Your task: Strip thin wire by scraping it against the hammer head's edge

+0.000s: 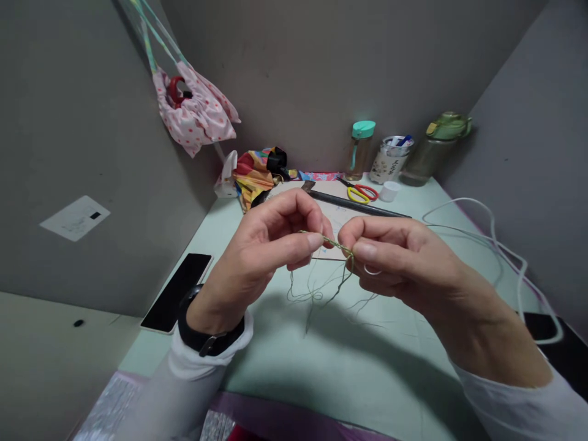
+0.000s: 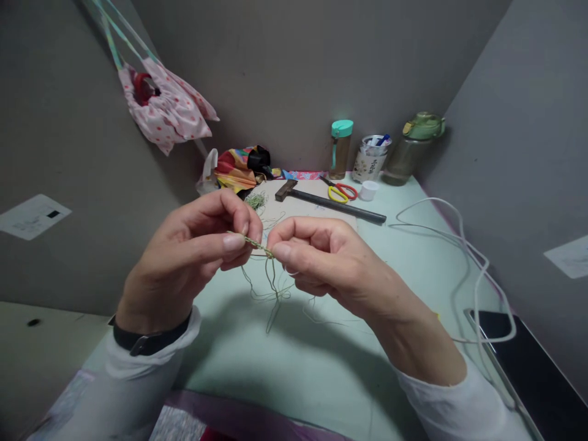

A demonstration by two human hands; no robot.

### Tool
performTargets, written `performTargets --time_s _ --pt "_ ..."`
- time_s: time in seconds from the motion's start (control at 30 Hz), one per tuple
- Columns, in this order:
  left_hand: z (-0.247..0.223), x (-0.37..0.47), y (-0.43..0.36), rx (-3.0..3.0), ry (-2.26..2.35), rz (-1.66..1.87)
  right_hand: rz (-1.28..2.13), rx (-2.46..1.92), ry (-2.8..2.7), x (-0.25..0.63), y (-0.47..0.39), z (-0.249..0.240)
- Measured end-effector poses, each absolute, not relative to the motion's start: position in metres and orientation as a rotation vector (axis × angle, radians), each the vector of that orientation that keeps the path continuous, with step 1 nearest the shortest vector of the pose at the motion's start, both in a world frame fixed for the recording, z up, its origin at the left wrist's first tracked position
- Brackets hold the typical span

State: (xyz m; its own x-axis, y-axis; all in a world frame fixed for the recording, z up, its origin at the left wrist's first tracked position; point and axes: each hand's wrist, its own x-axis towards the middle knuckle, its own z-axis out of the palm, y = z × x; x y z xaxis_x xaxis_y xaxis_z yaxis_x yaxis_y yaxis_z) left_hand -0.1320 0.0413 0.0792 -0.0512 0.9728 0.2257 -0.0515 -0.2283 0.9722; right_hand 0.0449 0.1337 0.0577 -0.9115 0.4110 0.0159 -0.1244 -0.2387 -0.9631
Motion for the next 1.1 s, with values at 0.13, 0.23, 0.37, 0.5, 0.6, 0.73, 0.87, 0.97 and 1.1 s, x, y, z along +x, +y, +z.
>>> performTargets --time_s 0.13,0.23,0.37,0.5,0.6,0.73,0.87,0.97,1.1 --pt "0.0776 -0.1311 0.0412 1.274 1.058 1.461 2.211 -0.324 -1.709 0.0438 0.1335 0.0561" --pt "0.0762 -0.1305 0.0412 1.275 1.075 1.473 2.180 -0.312 -1.733 0.0430 0.1329 0.0565" --pt "0.0748 -0.1291 0.0413 1.281 1.098 1.508 2.125 -0.298 -1.765 0.0424 0.1325 0.0565" --pt "0.0746 -0.1283 0.0412 1.305 1.158 1.528 2.100 -0.302 -1.797 0.0425 0.1319 0.0545" --pt "0.0744 -0.1288 0.0413 1.347 1.191 1.537 2.064 -0.341 -1.813 0.0420 0.1300 0.0542" --pt "0.0737 -0.1295 0.0415 1.374 1.197 1.547 2.038 -0.373 -1.802 0.0401 0.1274 0.0540" --pt "0.0737 -0.1289 0.0414 1.384 1.181 1.552 2.010 -0.425 -1.770 0.0381 0.1265 0.0522" --pt "0.0737 -0.1282 0.0415 1.385 1.184 1.558 2.002 -0.458 -1.747 0.0374 0.1265 0.0516" --pt "0.0725 -0.1266 0.0416 1.378 1.199 1.593 2.009 -0.451 -1.770 0.0358 0.1263 0.0511"
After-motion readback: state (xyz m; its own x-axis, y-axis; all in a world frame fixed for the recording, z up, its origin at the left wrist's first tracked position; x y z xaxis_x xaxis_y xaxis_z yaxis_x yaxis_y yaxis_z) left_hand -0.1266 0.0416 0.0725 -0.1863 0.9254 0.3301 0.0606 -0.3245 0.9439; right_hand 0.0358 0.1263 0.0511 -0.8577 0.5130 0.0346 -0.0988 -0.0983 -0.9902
